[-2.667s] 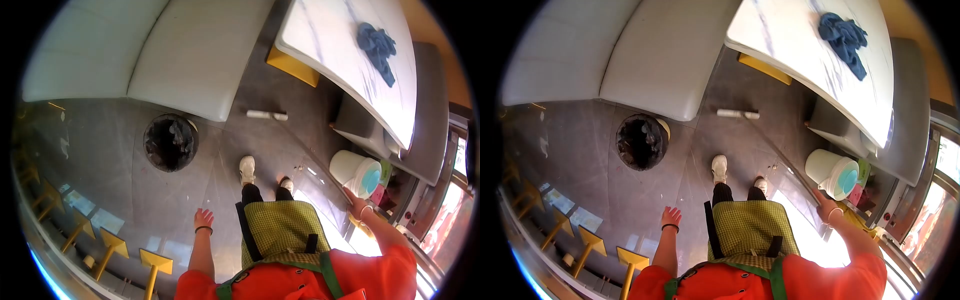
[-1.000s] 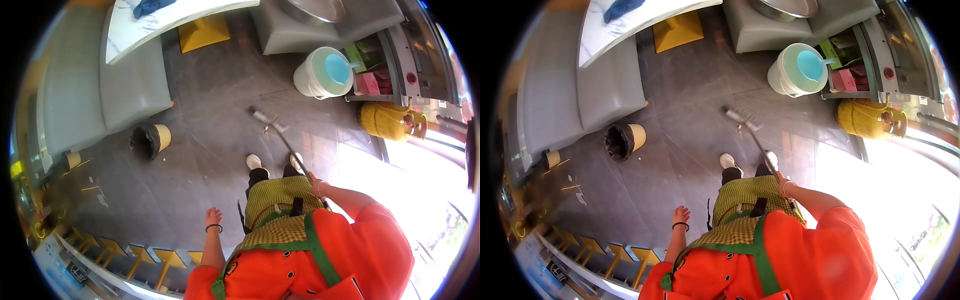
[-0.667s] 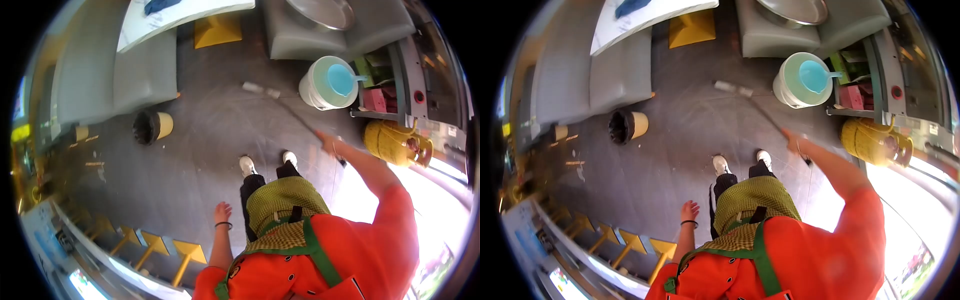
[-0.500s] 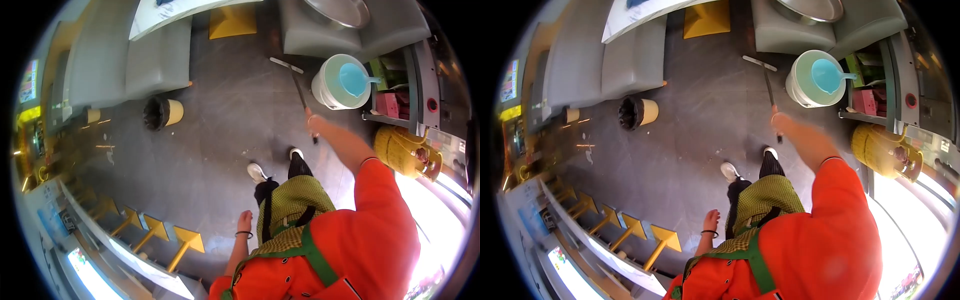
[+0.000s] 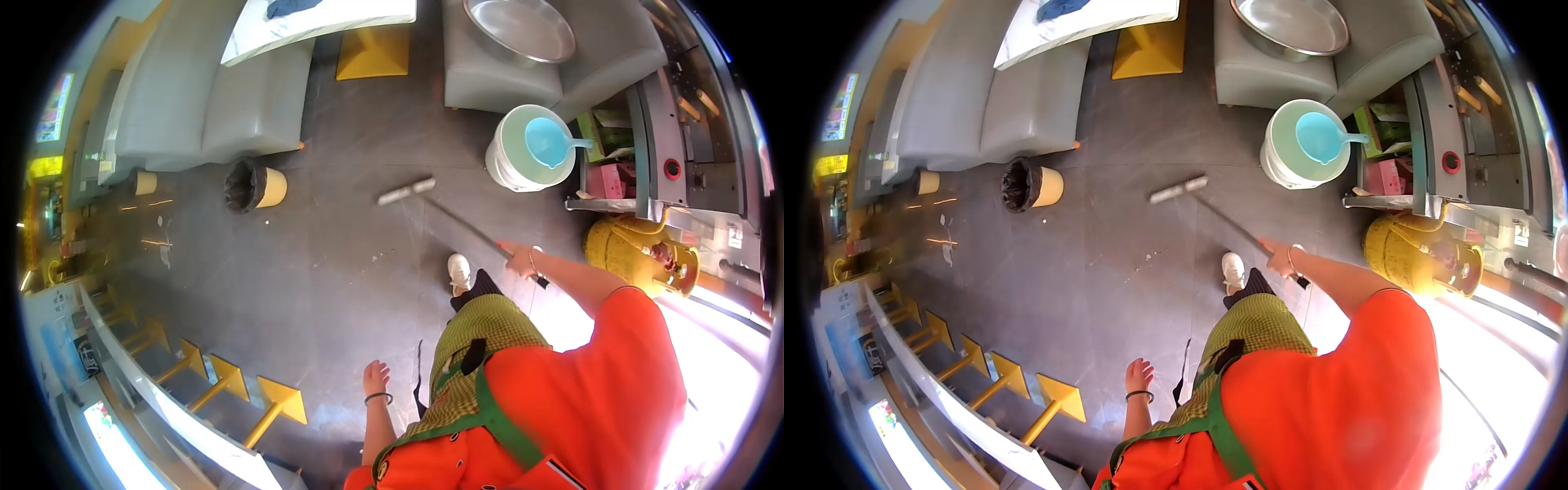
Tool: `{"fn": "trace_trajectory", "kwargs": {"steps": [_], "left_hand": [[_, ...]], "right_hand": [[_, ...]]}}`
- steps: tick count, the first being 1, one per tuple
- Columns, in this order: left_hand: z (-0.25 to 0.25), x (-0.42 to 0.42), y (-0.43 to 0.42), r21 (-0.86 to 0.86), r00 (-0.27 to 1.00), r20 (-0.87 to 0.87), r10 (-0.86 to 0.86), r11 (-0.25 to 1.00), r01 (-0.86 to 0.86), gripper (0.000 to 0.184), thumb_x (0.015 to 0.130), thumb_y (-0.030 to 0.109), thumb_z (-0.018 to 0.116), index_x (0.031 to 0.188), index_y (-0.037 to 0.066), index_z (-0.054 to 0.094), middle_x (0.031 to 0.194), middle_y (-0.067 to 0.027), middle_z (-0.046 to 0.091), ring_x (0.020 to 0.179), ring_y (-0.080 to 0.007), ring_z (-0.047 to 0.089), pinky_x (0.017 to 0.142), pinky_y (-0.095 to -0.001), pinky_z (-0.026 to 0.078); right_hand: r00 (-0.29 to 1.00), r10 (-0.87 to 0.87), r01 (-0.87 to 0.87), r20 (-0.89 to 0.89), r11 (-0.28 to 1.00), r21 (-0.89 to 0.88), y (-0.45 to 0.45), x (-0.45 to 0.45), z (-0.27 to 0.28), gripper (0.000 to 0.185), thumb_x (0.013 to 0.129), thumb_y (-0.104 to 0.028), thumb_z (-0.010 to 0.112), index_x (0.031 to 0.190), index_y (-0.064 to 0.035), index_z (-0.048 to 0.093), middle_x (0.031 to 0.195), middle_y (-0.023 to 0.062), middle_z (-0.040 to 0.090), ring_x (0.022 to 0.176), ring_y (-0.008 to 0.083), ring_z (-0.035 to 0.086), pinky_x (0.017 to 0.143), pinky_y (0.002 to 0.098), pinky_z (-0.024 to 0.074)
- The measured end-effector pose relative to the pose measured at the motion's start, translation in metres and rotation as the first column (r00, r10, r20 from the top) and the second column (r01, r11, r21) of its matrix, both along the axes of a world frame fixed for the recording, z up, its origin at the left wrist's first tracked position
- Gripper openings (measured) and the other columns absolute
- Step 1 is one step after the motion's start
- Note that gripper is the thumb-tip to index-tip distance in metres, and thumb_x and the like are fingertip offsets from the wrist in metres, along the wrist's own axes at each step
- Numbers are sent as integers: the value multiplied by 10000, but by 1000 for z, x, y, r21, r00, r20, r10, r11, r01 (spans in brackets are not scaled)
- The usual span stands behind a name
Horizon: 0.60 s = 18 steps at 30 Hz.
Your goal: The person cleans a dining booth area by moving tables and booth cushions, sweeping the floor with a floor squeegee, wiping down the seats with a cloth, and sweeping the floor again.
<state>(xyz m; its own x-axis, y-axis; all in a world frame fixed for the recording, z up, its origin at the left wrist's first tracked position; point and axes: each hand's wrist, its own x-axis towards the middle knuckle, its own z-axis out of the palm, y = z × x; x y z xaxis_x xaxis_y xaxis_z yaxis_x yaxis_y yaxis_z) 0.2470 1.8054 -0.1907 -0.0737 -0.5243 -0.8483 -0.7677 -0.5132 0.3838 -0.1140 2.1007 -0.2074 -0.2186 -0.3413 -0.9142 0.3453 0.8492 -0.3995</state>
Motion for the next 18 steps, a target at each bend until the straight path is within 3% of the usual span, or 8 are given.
{"fn": "trace_trajectory", "kwargs": {"steps": [2,5,7,8,10,11,14,18], "left_hand": [[-6,6,6,7,999,-36,-34,999,34,383,784,321,489,1056,55,441,922,-86,555,772,-176,546,625,-269,414],[-8,18,19,11,994,-45,-104,994,105,377,788,321,487,1053,56,445,921,-84,554,769,-170,546,616,-265,414],[-3,30,24,-1,991,-46,-127,992,127,370,785,324,485,1044,62,447,920,-79,555,774,-167,546,621,-271,417],[-1,35,30,-8,989,-58,-139,990,139,364,782,327,482,1036,69,449,920,-74,555,779,-165,546,627,-277,419],[1,49,38,-5,990,-41,-134,991,134,363,789,324,479,1037,60,451,912,-77,556,763,-160,545,605,-266,415],[-1,57,39,-1,992,-19,-128,992,128,362,796,320,475,1037,51,452,905,-80,557,746,-156,544,583,-255,411],[-11,84,43,-2,988,-4,-155,988,155,358,796,312,469,1042,53,441,904,-83,556,742,-164,542,582,-270,412],[-22,102,45,-41,995,-25,-93,995,92,362,794,311,461,1050,58,432,908,-80,556,751,-175,541,590,-286,413]], "right_hand": [[974,55,-34,-221,995,95,4,-23,-22,538,742,-224,468,1247,-189,284,761,185,557,513,208,517,410,353,408],[990,-103,127,-93,942,310,5,-33,-146,589,730,-112,430,1271,-201,215,797,167,557,430,185,471,383,318,384],[860,-508,471,34,820,325,9,16,-179,549,726,-216,451,1234,-161,251,757,179,559,487,217,503,405,344,387],[787,-616,590,0,754,288,9,47,-177,519,723,-308,457,1189,-129,316,743,182,561,529,240,521,429,368,393],[900,-417,432,-130,893,126,-10,114,-97,528,729,-360,477,1167,-82,373,707,163,555,532,258,526,436,384,399],[975,-217,220,-43,970,99,-9,116,-35,572,739,-241,500,1242,-94,270,672,148,543,466,236,507,393,355,390],[851,-436,468,293,883,-45,37,117,-3,692,735,-101,481,1301,-208,97,493,51,411,335,141,393,326,285,336],[913,-396,403,95,913,-70,91,108,16,648,740,-79,448,1283,-180,108,496,63,411,329,140,389,318,289,346]]}}
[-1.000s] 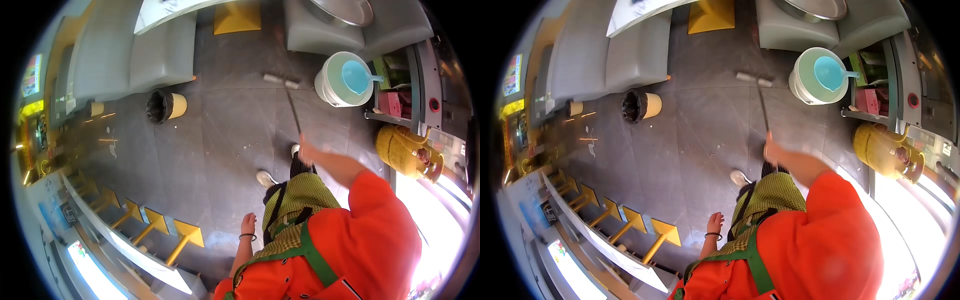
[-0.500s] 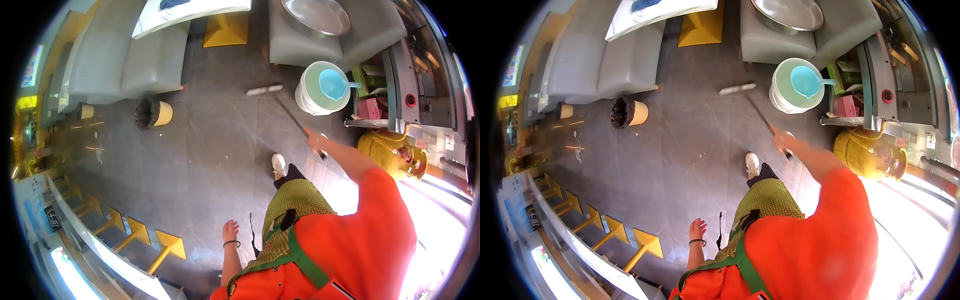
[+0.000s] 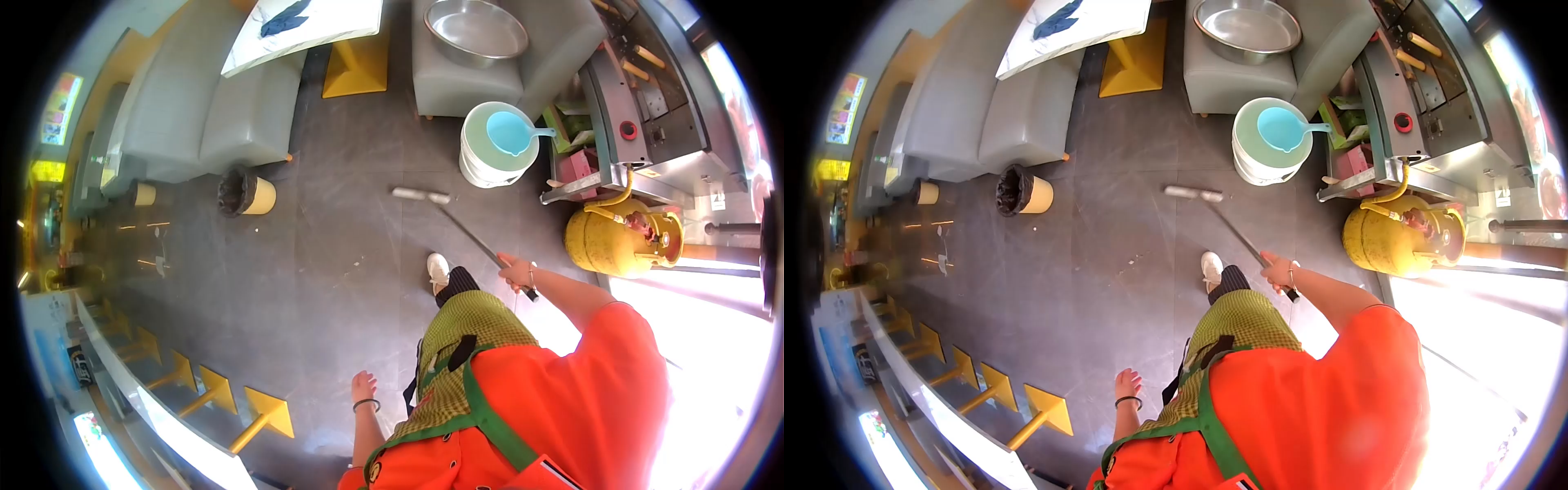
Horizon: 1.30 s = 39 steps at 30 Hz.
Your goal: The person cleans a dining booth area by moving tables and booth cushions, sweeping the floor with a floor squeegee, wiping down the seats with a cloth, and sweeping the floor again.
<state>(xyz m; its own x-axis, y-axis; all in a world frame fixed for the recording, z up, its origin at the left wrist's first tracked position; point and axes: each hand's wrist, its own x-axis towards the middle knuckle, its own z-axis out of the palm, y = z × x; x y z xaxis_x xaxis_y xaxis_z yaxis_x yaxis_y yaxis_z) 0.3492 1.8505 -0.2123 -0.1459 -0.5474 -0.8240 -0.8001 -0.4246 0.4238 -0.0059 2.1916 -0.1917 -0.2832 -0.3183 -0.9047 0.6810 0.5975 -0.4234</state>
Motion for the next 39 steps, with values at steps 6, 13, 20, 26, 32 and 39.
{"fn": "trace_trajectory", "kwargs": {"steps": [6,13,20,26,32,39], "left_hand": [[10,42,41,-8,999,-35,-10,1000,10,348,787,321,477,1015,60,459,872,-73,563,723,-168,544,575,-280,412],[-11,109,86,133,986,-29,-163,977,166,278,774,257,489,927,25,502,769,-77,554,631,-160,540,495,-253,425],[-39,4,62,-20,919,-144,-367,930,368,241,735,197,493,853,-10,528,701,-82,549,583,-158,536,531,-258,439],[-48,-273,63,-328,576,-148,-804,589,738,321,736,291,510,896,17,560,869,-162,576,825,-265,550,714,-336,424],[-11,-501,126,-344,512,-296,-807,590,730,300,747,268,530,936,34,548,873,-129,584,802,-233,560,719,-317,426],[17,-625,164,-350,258,-285,-923,351,868,306,750,257,540,952,28,517,863,-114,579,806,-210,552,723,-295,421]], "right_hand": [[854,-405,251,327,871,422,-16,76,-229,679,705,-632,258,1008,-91,534,795,178,537,785,317,508,727,506,341],[893,69,-3,446,989,-148,-37,90,-29,234,731,-93,494,939,-13,424,450,63,412,305,140,376,282,266,286],[957,100,-60,274,987,-148,32,45,18,111,671,-25,487,744,-4,406,443,86,399,327,173,411,292,310,326],[953,298,-298,49,955,-4,144,-20,22,370,631,-23,489,996,-12,427,591,106,497,433,169,487,378,302,399],[985,159,-166,61,976,140,203,-85,38,709,646,-64,533,1258,-43,176,583,113,503,421,174,489,362,302,419],[862,-440,406,253,897,176,206,-124,119,123,740,-51,472,695,-49,357,495,45,386,379,131,388,341,273,354]]}}
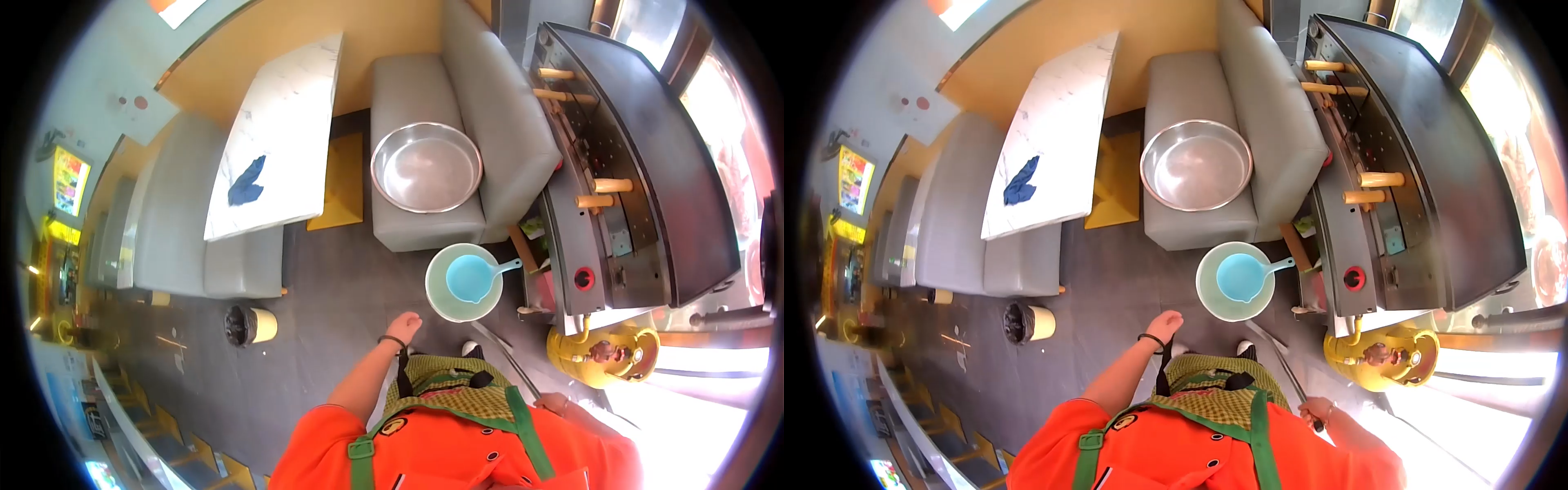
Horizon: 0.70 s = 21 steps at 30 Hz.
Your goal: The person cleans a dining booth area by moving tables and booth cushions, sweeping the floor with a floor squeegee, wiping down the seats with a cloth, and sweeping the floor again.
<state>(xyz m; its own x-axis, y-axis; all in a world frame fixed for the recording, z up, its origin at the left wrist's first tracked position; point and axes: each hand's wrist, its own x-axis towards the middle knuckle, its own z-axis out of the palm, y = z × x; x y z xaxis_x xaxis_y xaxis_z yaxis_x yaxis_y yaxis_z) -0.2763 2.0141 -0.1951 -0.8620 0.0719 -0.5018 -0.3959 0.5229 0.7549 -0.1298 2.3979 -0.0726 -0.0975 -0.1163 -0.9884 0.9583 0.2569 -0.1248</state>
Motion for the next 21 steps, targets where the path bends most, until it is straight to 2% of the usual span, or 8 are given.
{"fn": "trace_trajectory", "kwargs": {"steps": [1,2,3,6,9,13,18,21], "left_hand": [[-8,-8,-4,-2,999,-13,-47,999,47,284,758,240,536,942,24,518,835,-98,574,758,-183,549,691,-279,424],[-17,-16,-8,-1,995,-26,-95,995,95,263,766,224,533,933,21,519,807,-82,568,710,-156,546,658,-264,427],[-28,-25,-17,63,994,71,-84,995,80,249,772,211,519,925,15,515,785,-78,576,713,-163,548,669,-275,428],[-48,-59,-44,36,985,111,-129,991,126,221,777,196,502,900,13,524,751,-69,579,706,-153,548,650,-272,429],[-75,-116,-84,43,958,59,-282,959,280,205,771,191,499,877,20,539,764,-80,579,701,-177,551,644,-287,430],[4,-199,-120,-90,953,-19,-303,950,300,204,755,192,529,876,28,537,784,-94,574,732,-192,547,662,-286,427],[28,-280,-160,-59,968,-77,-240,970,236,230,747,190,558,912,32,537,802,-83,575,764,-164,545,699,-270,431],[5,-326,-163,-13,985,-82,-151,989,150,269,749,176,559,960,15,516,862,-83,572,792,-147,540,721,-257,428]], "right_hand": [[1000,-17,17,12,1000,0,2,4,-9,123,740,-51,472,695,-49,357,495,45,386,379,131,388,341,273,354],[809,-487,549,329,826,-129,10,17,-26,151,748,-62,447,639,-64,342,485,35,373,373,124,371,341,255,348],[337,-704,921,625,385,-63,12,25,-42,197,756,-74,422,583,-78,328,475,25,360,367,117,355,341,237,343],[10,-791,991,611,-75,-113,-11,8,-78,253,758,-93,390,520,-104,306,461,11,352,374,113,366,345,207,339],[-113,-989,977,96,-128,-172,-55,-50,-116,207,762,-164,415,572,-91,376,479,11,385,427,128,425,374,198,389],[-362,-927,860,-100,-290,-420,-81,-141,-165,201,818,-309,372,725,-144,439,577,-13,448,474,127,433,433,222,388],[-298,-944,816,-143,-175,-551,-101,-226,-185,159,821,-273,399,782,-135,468,664,-16,476,586,124,459,506,221,388],[24,-979,902,-204,109,-419,-116,-282,-184,310,750,-229,526,1027,-94,484,847,42,500,735,149,482,604,260,397]]}}
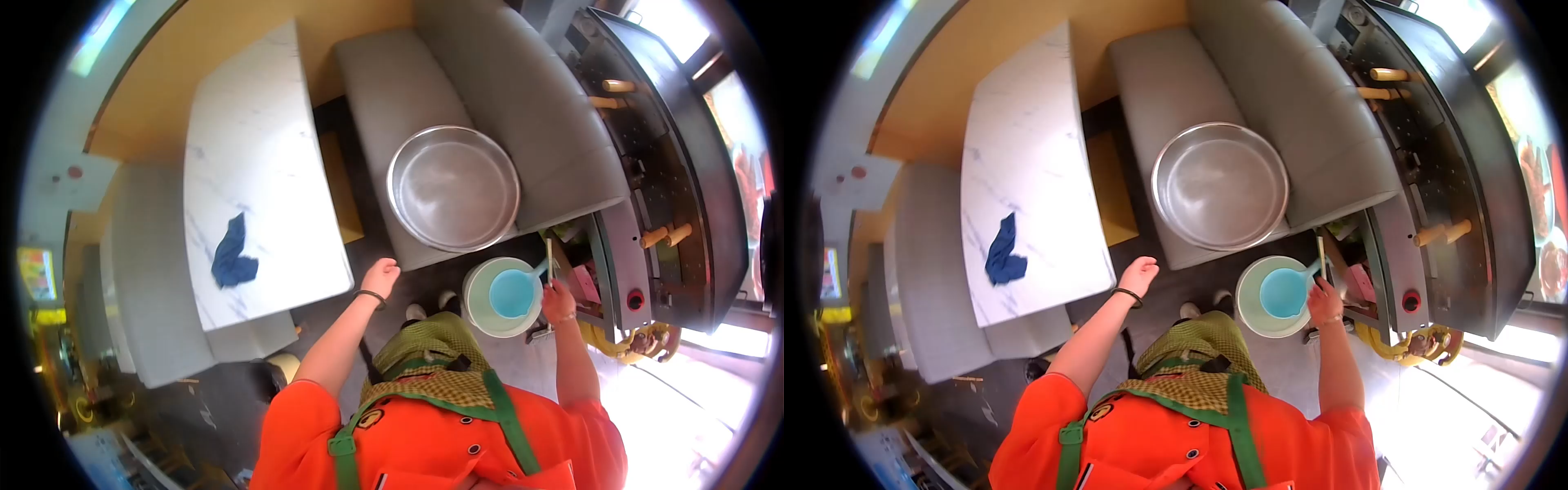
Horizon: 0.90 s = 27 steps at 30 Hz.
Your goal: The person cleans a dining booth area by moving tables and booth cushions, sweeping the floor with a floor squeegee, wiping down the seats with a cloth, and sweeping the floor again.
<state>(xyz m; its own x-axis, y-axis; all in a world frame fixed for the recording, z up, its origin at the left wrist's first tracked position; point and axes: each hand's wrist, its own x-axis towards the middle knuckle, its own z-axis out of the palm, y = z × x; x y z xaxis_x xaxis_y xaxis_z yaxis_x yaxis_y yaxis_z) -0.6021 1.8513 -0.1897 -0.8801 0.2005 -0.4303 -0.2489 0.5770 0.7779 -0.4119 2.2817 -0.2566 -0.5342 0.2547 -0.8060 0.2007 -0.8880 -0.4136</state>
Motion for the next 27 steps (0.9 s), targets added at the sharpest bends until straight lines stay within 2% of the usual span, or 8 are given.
{"fn": "trace_trajectory", "kwargs": {"steps": [5,9,11,13,16,18,24,27], "left_hand": [[-1,-75,6,30,990,-12,141,990,-141,426,732,202,566,1080,-6,435,1008,-168,523,891,-219,536,780,-282,416],[-10,-145,17,-78,978,93,187,981,-180,495,730,182,573,1147,-11,389,1107,-177,468,1012,-217,471,851,-285,369],[-35,-181,22,-91,979,102,179,981,-170,531,729,181,573,1173,-13,355,1144,-185,434,1021,-227,464,860,-289,363],[-67,-215,33,-99,974,137,178,981,-166,562,730,171,568,1195,-19,318,1174,-185,404,1025,-229,459,861,-285,358],[-129,-250,44,299,982,168,92,944,-140,492,704,218,583,1087,-41,415,981,-147,531,873,-219,516,765,-290,397],[-132,-269,52,185,937,306,171,954,-235,345,707,223,572,910,-45,492,821,-89,551,736,-165,506,667,-275,403],[-66,-266,69,211,759,468,452,778,-593,259,703,202,561,842,-14,528,782,-69,546,715,-154,509,632,-266,410],[-53,-264,51,260,709,495,503,693,-673,260,706,196,553,854,-16,532,783,-76,551,722,-163,520,644,-267,420]], "right_hand": [[945,266,-314,193,902,296,-37,-131,-2,469,770,-365,471,1155,-106,402,1097,115,464,969,254,445,819,380,340],[723,332,-690,607,282,667,-18,-217,-71,400,786,-316,438,1078,-44,469,1076,168,482,979,313,458,792,372,379],[600,488,-799,634,328,504,-12,-241,-82,360,807,-272,402,1042,-11,484,1062,141,504,968,287,481,775,345,398],[986,99,-130,135,960,246,-9,-248,-107,341,818,-317,358,978,-69,528,917,65,563,826,208,534,701,354,426],[957,95,-188,274,922,338,-25,-264,-68,323,820,-287,391,1000,-47,511,928,62,564,847,207,530,715,337,437],[934,201,-326,296,821,470,-35,-264,-60,315,811,-274,417,1005,-41,503,936,63,562,848,209,530,709,336,438],[953,-228,102,201,862,496,-36,-278,-34,300,800,-207,437,987,19,498,957,115,555,826,256,533,706,334,408],[918,-20,-264,397,716,646,-12,-279,-12,362,786,-287,448,959,20,527,891,99,566,773,237,532,683,333,415]]}}
